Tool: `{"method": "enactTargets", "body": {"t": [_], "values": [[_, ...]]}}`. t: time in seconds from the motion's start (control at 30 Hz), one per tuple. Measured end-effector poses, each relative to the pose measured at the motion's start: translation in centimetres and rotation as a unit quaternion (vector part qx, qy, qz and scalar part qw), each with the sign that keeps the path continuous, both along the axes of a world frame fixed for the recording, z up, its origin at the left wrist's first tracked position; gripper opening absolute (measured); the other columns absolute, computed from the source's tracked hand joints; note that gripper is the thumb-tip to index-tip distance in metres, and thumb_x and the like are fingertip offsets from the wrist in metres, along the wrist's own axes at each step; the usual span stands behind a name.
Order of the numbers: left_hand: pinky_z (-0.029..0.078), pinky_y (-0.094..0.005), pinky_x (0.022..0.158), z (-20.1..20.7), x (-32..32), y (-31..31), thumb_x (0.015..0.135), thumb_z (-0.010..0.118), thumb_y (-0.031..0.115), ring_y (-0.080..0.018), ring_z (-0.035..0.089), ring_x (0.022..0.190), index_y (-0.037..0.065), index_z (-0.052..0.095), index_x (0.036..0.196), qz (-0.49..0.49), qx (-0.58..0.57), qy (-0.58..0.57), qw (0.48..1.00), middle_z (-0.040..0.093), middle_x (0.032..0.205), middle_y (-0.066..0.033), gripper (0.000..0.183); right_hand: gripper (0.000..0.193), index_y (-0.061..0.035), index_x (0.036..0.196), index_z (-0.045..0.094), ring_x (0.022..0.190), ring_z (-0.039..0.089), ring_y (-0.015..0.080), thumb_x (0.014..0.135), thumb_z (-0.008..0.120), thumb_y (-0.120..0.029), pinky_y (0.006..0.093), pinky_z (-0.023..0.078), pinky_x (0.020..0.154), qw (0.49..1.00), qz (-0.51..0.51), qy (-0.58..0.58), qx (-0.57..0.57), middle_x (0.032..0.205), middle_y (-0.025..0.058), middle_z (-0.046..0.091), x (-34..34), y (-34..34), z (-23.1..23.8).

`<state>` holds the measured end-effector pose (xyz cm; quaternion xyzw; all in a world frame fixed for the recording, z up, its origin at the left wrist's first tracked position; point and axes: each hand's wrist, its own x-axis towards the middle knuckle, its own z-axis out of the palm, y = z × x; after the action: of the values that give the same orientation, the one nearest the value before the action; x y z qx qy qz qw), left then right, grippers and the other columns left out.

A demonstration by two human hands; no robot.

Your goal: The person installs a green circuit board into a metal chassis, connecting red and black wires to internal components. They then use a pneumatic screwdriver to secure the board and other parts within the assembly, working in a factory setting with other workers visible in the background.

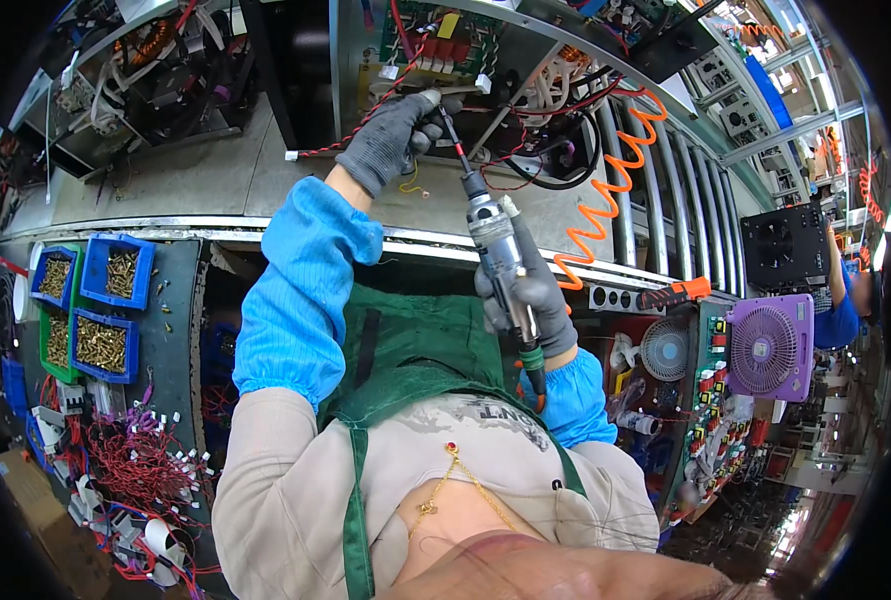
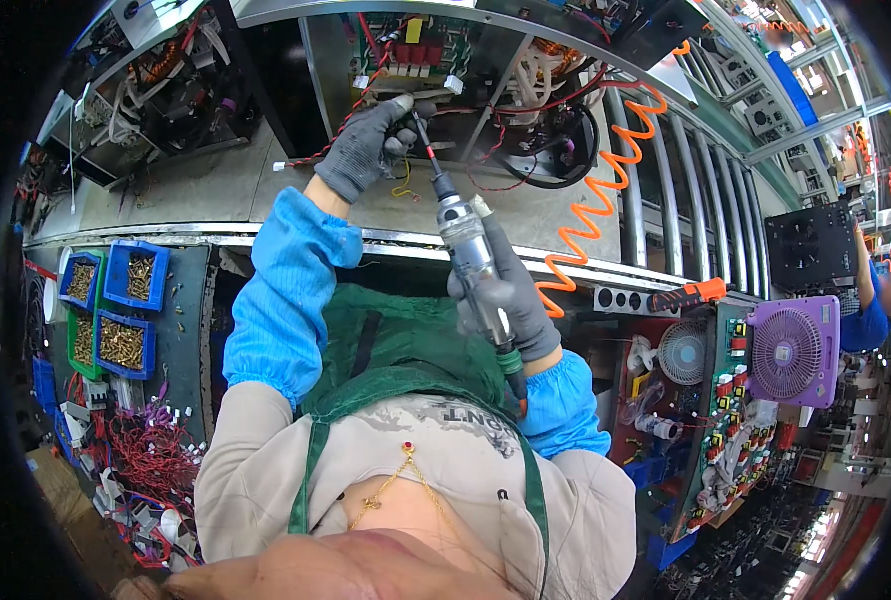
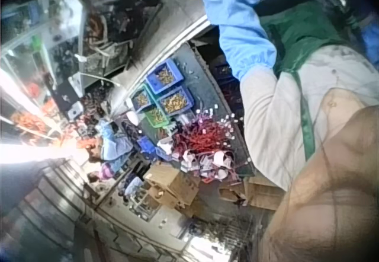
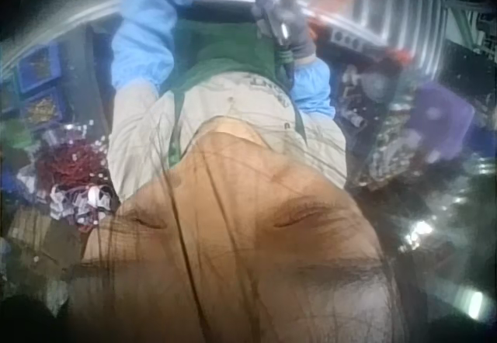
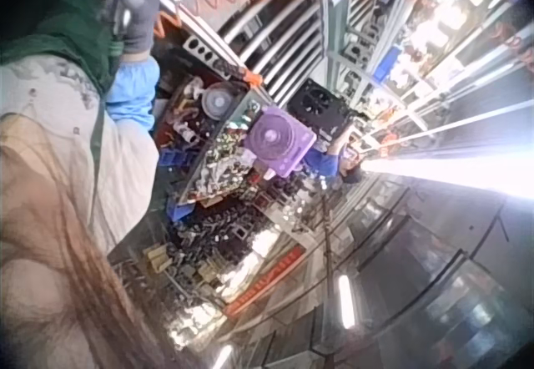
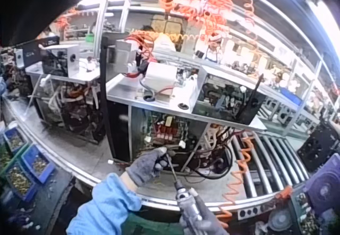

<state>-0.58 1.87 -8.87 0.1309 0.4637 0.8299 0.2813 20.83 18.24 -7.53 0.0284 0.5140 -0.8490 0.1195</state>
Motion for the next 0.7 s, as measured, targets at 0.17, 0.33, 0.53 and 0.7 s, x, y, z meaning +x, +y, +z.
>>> {"method": "enactTargets", "body": {"t": [0.17, 0.33, 0.53, 0.7], "values": [[0.036, -0.0125, 0.044, 2.2, 0.8, 0.0, 0.096, 0.049, 0.026, -0.0009, 0.043, 0.055, -0.004, 0.062, 0.107, 0.017, -0.111, 0.069, 0.991, 0.057, 0.077, -0.0015, 0.035, 0.107, -0.0252, 0.149, 0.010, 0.049, 0.055, 0.0166, 0.064, 0.076, -0.028, 0.0285, 0.050, 0.042, 0.991, 0.036, -0.010, -0.126, 0.085, 0.0166, 0.057, 0.0, 0.1, -0.8], [0.039, -0.0127, 0.046, 0.2, 0.8, 1.4, 0.096, 0.049, 0.025, -0.0011, 0.047, 0.055, -0.001, 0.063, 0.100, 0.082, 0.079, -0.084, 0.990, 0.063, 0.087, -0.0062, 0.030, 0.109, -0.0228, 0.149, 0.011, 0.059, 0.058, 0.0161, 0.063, 0.076, -0.034, 0.0276, 0.051, 0.045, 0.992, -0.006, 0.013, -0.122, 0.092, 0.0149, 0.056, 0.0, -0.9, -1.2], [0.039, -0.0143, 0.044, -0.4, 0.4, 0.5, 0.095, 0.051, 0.025, -0.0021, 0.048, 0.054, -0.001, 0.062, 0.094, 0.077, -0.011, 0.007, 0.997, 0.065, 0.082, -0.0069, 0.028, 0.106, -0.0213, 0.149, 0.015, 0.076, 0.057, 0.0154, 0.060, 0.071, -0.026, 0.0290, 0.053, 0.052, 0.997, -0.024, -0.011, 0.078, 0.104, 0.0116, 0.050, -0.4, -0.7, 1.0], [0.034, -0.0154, 0.042, 0.5, 0.5, 0.6, 0.094, 0.053, 0.030, -0.0019, 0.045, 0.051, 0.001, 0.063, 0.094, 0.083, -0.045, 0.022, 0.995, 0.062, 0.073, -0.0035, 0.031, 0.106, -0.0210, 0.149, 0.015, 0.074, 0.058, 0.0166, 0.059, 0.070, -0.022, 0.0337, 0.056, 0.057, 0.993, -0.010, -0.023, 0.112, 0.100, 0.0116, 0.051, -0.4, -0.3, 1.4]]}}
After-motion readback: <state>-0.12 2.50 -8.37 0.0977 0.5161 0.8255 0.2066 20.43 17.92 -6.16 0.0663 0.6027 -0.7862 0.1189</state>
